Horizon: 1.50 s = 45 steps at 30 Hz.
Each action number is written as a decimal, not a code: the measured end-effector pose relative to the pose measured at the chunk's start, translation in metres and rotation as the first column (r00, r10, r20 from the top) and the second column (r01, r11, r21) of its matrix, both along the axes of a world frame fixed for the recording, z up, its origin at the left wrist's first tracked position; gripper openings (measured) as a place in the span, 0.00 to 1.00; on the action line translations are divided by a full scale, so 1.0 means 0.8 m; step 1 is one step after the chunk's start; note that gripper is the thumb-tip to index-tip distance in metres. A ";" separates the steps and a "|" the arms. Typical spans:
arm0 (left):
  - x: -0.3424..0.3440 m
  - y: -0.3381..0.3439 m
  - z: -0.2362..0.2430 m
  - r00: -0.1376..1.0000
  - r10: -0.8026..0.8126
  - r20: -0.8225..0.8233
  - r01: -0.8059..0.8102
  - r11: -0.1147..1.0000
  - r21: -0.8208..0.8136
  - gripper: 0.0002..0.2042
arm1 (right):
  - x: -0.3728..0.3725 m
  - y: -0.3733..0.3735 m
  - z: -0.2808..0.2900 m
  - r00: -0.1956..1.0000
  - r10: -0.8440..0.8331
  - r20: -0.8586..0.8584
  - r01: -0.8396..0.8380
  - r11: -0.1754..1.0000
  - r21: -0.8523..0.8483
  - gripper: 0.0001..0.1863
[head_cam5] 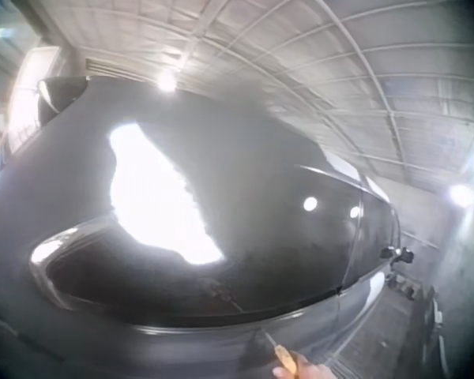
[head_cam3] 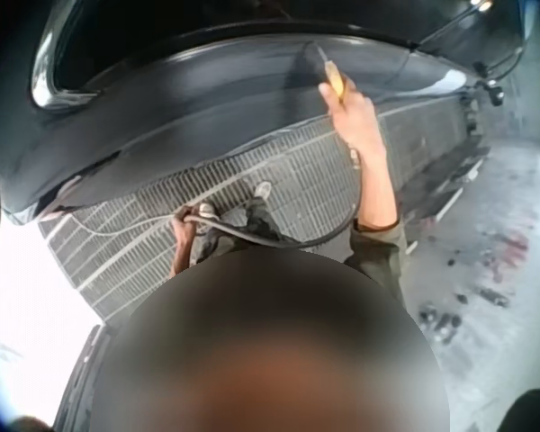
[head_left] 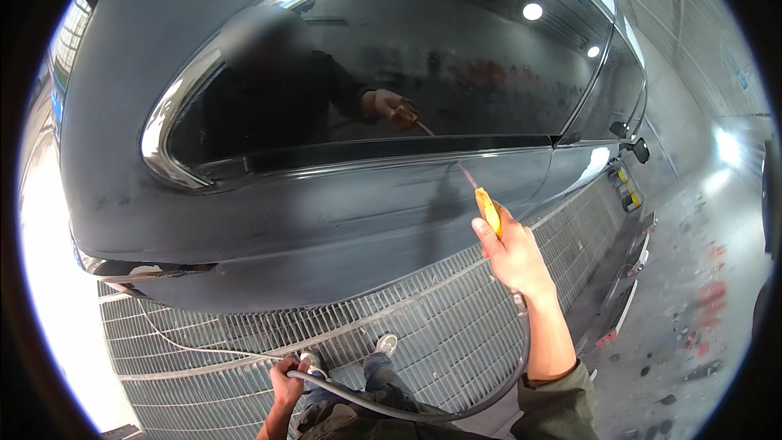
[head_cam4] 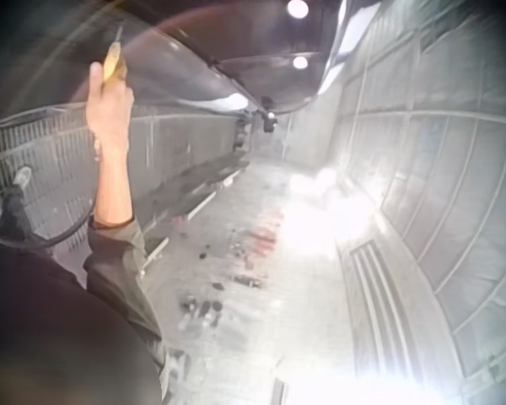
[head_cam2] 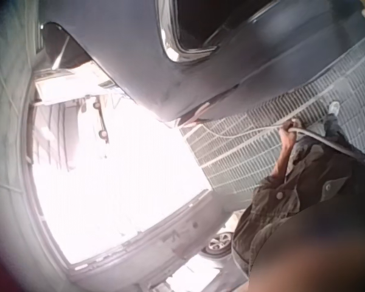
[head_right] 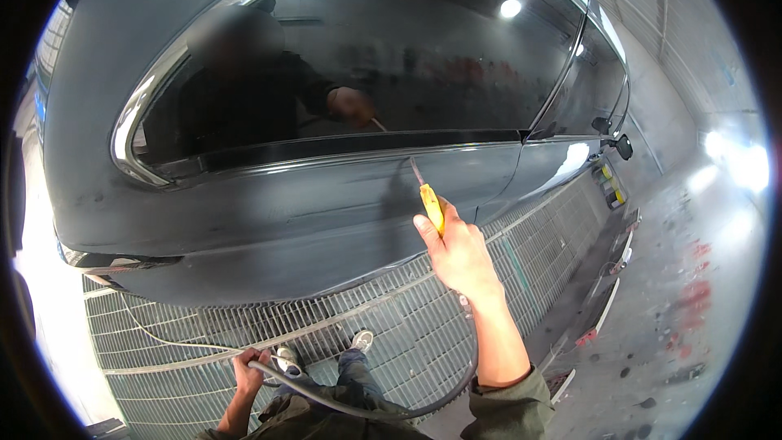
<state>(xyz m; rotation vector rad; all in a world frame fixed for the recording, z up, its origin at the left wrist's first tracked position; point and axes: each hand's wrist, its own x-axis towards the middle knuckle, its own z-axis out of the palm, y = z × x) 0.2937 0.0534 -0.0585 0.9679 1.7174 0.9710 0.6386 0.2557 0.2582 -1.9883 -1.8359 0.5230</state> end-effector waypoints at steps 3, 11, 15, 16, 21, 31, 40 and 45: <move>0.016 0.005 -0.004 1.000 -0.016 0.011 0.016 1.000 0.001 0.16 | 0.023 0.006 0.001 1.000 -0.016 -0.002 0.016 1.000 0.001 0.33; 0.066 0.021 -0.009 0.999 -0.043 -0.001 0.043 0.999 -0.031 0.17 | 0.095 0.028 -0.006 0.999 -0.047 -0.024 0.048 0.998 0.030 0.34; 0.097 0.033 -0.010 0.998 -0.061 -0.025 0.060 0.997 -0.040 0.17 | 0.131 0.038 -0.003 0.997 -0.064 -0.039 0.064 0.998 0.015 0.35; 0.105 0.037 -0.012 0.997 -0.069 -0.034 0.067 0.997 -0.044 0.17 | 0.140 0.041 -0.002 0.997 -0.073 -0.039 0.073 0.997 0.007 0.35; 0.148 0.056 -0.017 0.998 -0.067 -0.019 0.066 0.997 -0.048 0.18 | 0.187 0.058 -0.002 0.995 -0.078 -0.054 0.079 0.997 0.011 0.35; 0.227 0.080 -0.023 0.993 -0.068 -0.096 0.066 0.998 -0.021 0.16 | 0.274 0.088 -0.005 0.995 -0.080 -0.064 0.081 0.997 0.018 0.35; 0.283 0.093 -0.023 0.994 -0.048 -0.098 0.047 0.999 -0.010 0.17 | 0.332 0.099 -0.003 0.995 -0.069 -0.073 0.070 0.997 0.016 0.35; 0.306 0.100 -0.011 0.993 -0.045 -0.107 0.042 0.999 -0.033 0.16 | 0.360 0.101 -0.007 0.994 -0.062 -0.095 0.065 0.997 0.035 0.35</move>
